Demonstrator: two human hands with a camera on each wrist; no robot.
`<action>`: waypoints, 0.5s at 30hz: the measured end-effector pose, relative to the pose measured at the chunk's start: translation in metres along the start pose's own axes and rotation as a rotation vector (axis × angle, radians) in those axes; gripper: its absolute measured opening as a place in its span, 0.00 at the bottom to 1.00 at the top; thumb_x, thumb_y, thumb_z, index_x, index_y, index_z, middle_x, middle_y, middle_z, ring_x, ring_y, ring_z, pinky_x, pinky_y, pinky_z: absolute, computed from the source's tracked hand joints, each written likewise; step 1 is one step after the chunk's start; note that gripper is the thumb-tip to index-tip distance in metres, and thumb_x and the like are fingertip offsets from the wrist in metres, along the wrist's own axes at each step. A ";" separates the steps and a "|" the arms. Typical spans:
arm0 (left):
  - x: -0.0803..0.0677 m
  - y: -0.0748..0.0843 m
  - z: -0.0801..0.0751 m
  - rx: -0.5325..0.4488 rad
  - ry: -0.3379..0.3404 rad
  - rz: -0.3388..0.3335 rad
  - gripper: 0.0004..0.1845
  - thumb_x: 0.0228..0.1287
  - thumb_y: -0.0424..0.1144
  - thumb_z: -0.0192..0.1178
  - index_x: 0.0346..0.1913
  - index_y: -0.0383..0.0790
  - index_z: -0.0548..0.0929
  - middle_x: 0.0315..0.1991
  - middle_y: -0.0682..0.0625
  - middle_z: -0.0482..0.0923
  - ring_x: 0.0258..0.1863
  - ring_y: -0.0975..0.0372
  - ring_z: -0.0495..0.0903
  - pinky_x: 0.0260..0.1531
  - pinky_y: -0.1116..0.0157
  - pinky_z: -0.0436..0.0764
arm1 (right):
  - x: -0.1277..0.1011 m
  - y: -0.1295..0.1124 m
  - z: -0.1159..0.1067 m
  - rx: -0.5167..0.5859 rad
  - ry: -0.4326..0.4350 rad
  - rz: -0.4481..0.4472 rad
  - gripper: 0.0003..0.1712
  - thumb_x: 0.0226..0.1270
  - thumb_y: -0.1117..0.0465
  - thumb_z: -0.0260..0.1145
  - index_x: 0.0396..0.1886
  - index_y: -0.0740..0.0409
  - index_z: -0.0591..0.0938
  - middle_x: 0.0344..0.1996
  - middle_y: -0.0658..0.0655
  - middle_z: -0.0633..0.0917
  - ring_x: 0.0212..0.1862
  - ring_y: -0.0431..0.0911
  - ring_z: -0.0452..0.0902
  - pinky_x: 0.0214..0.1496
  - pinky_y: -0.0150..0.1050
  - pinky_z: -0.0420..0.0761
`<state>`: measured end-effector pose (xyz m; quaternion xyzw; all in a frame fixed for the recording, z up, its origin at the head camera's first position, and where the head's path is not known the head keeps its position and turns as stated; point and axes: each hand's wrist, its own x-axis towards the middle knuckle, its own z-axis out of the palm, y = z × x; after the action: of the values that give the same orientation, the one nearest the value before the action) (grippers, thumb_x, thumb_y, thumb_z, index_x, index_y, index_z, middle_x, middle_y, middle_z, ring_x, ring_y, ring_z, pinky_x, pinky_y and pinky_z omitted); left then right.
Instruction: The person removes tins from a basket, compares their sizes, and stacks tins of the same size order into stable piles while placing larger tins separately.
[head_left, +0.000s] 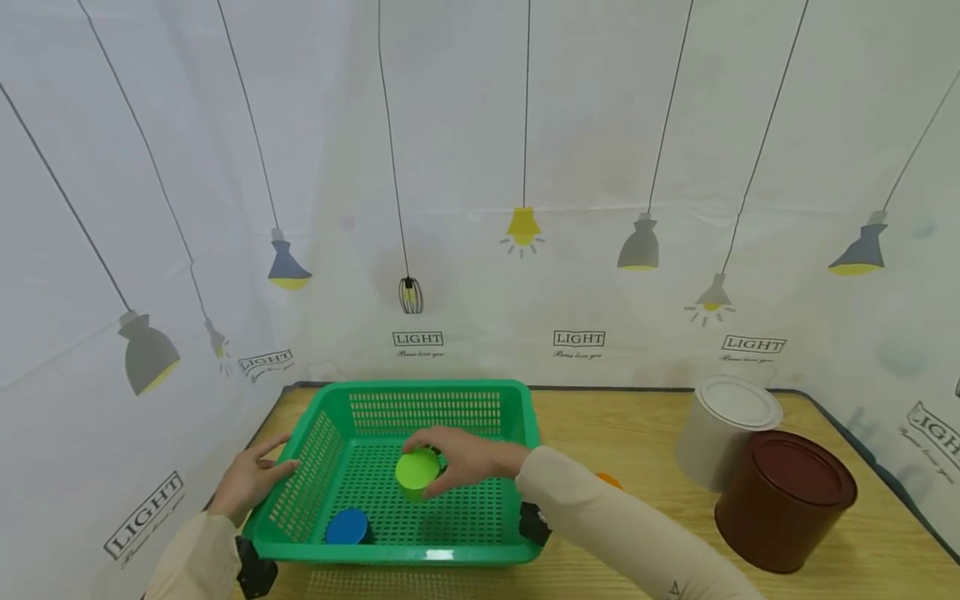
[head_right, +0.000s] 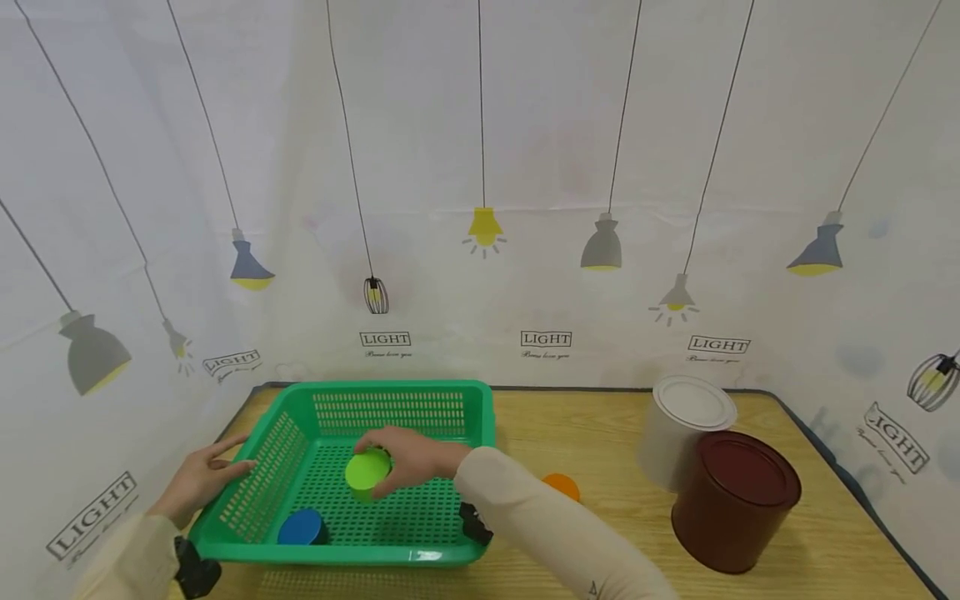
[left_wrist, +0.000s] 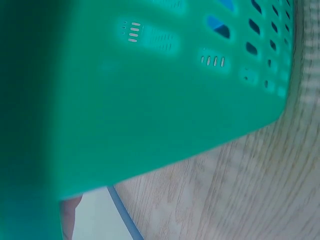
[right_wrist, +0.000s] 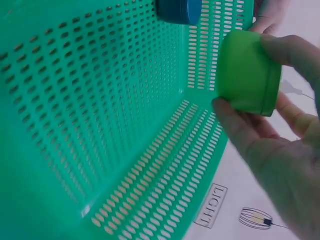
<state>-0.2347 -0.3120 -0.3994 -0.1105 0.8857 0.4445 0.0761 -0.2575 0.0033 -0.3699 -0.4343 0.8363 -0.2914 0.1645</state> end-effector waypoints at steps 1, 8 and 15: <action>0.000 0.000 0.000 0.001 -0.001 0.001 0.36 0.58 0.43 0.58 0.65 0.33 0.56 0.45 0.28 0.72 0.24 0.60 0.78 0.25 0.60 0.78 | -0.002 0.000 -0.002 0.005 0.002 -0.007 0.32 0.51 0.60 0.69 0.57 0.54 0.69 0.52 0.50 0.72 0.50 0.37 0.66 0.48 0.30 0.69; 0.002 0.000 0.000 0.007 0.004 -0.004 0.35 0.59 0.43 0.58 0.65 0.34 0.56 0.43 0.29 0.73 0.23 0.60 0.78 0.24 0.61 0.77 | -0.017 -0.001 -0.013 0.070 0.015 -0.025 0.33 0.51 0.62 0.69 0.58 0.54 0.68 0.52 0.50 0.70 0.50 0.38 0.66 0.43 0.27 0.73; 0.002 0.000 0.000 0.001 -0.004 -0.022 0.36 0.58 0.44 0.58 0.65 0.34 0.56 0.45 0.28 0.72 0.24 0.60 0.78 0.24 0.61 0.77 | -0.044 0.001 -0.023 0.132 0.020 -0.010 0.33 0.52 0.65 0.68 0.58 0.54 0.67 0.53 0.51 0.68 0.51 0.42 0.66 0.42 0.28 0.74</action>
<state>-0.2368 -0.3123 -0.3993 -0.1192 0.8844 0.4435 0.0827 -0.2452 0.0480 -0.3523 -0.4240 0.8146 -0.3511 0.1828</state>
